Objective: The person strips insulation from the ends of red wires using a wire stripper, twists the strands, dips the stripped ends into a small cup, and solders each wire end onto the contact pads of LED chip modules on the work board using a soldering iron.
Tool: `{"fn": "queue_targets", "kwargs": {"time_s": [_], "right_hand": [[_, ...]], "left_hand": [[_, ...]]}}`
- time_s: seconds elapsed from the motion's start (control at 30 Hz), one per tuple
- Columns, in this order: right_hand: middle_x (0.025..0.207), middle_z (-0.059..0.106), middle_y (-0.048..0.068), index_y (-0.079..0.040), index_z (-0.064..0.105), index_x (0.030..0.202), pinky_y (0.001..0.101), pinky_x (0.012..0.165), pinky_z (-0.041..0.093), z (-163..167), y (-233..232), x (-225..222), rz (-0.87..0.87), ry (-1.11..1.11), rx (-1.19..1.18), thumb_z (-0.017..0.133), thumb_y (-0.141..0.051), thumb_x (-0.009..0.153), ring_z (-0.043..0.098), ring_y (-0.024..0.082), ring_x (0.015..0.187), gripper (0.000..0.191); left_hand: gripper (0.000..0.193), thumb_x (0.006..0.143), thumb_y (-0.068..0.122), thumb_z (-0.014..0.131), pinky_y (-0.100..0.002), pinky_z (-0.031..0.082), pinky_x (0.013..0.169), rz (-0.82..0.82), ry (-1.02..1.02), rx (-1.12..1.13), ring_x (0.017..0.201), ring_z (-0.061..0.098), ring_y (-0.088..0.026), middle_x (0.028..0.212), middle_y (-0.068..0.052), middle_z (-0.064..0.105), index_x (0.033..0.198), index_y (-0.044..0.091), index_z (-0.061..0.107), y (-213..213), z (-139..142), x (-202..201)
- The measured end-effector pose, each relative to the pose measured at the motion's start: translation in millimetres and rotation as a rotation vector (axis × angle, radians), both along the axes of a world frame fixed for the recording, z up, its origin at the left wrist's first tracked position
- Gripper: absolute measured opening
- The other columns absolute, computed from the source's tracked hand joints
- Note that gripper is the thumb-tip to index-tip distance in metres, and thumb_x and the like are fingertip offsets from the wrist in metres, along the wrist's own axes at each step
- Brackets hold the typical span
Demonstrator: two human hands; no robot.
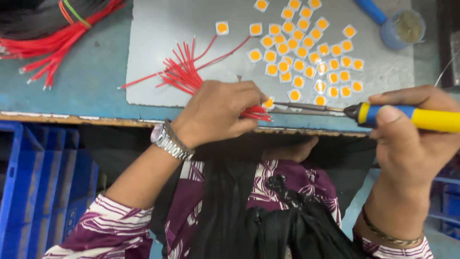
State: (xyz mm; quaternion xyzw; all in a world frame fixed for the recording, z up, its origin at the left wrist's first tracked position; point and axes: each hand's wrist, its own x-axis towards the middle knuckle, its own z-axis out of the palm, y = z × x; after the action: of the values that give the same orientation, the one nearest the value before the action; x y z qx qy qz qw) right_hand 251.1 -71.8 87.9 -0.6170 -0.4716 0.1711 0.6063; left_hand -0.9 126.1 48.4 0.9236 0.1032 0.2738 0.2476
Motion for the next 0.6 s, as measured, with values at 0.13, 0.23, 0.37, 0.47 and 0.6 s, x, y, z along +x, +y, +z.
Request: {"fn": "queue_targets", "kwargs": {"time_s": [0.13,0.23,0.37,0.47,0.6], "right_hand": [[0.078,0.064,0.009,0.01,0.066,0.103,0.015,0.055,0.04,13,10,-11,0.018,-0.074,-0.022,0.074,-0.019,0.099,0.055,0.006,0.057,0.03],[0.077,0.063,0.008,0.011,0.067,0.103,0.0154,0.057,0.04,16,13,-14,0.031,-0.106,-0.041,0.075,-0.02,0.101,0.054,0.007,0.058,0.032],[0.078,0.063,0.007,0.009,0.068,0.102,0.0156,0.057,0.04,17,14,-12,0.036,-0.163,-0.066,0.074,-0.021,0.101,0.054,0.006,0.058,0.031],[0.082,0.066,0.007,0.008,0.068,0.102,0.0159,0.061,0.042,17,14,-12,0.039,-0.158,-0.06,0.074,-0.02,0.1,0.056,0.006,0.063,0.029],[0.089,0.07,0.007,0.006,0.069,0.102,0.016,0.068,0.045,18,11,-16,0.053,-0.214,-0.06,0.073,-0.021,0.1,0.06,0.007,0.072,0.028]], "left_hand": [[0.027,0.077,0.019,0.079,-0.036,0.052,0.062,0.009,-0.004,0.016,0.076,0.069,-0.024,0.099,-0.001,0.072,0.101,0.008,0.072,-1,-1,1],[0.025,0.077,0.02,0.08,-0.037,0.052,0.061,0.025,0.018,0.012,0.076,0.07,-0.023,0.098,0.0,0.072,0.098,0.009,0.072,-2,-3,0],[0.029,0.078,0.021,0.081,-0.038,0.051,0.06,0.031,-0.016,0.03,0.076,0.069,-0.025,0.096,-0.001,0.07,0.102,0.008,0.071,-3,-2,-1],[0.027,0.078,0.019,0.081,-0.038,0.049,0.055,0.069,0.034,0.036,0.072,0.069,-0.025,0.097,0.0,0.071,0.101,0.008,0.071,-7,0,-2],[0.033,0.078,0.023,0.083,-0.038,0.049,0.056,0.087,0.045,0.086,0.069,0.067,-0.025,0.101,-0.001,0.071,0.103,0.008,0.069,-15,3,-4]]}}
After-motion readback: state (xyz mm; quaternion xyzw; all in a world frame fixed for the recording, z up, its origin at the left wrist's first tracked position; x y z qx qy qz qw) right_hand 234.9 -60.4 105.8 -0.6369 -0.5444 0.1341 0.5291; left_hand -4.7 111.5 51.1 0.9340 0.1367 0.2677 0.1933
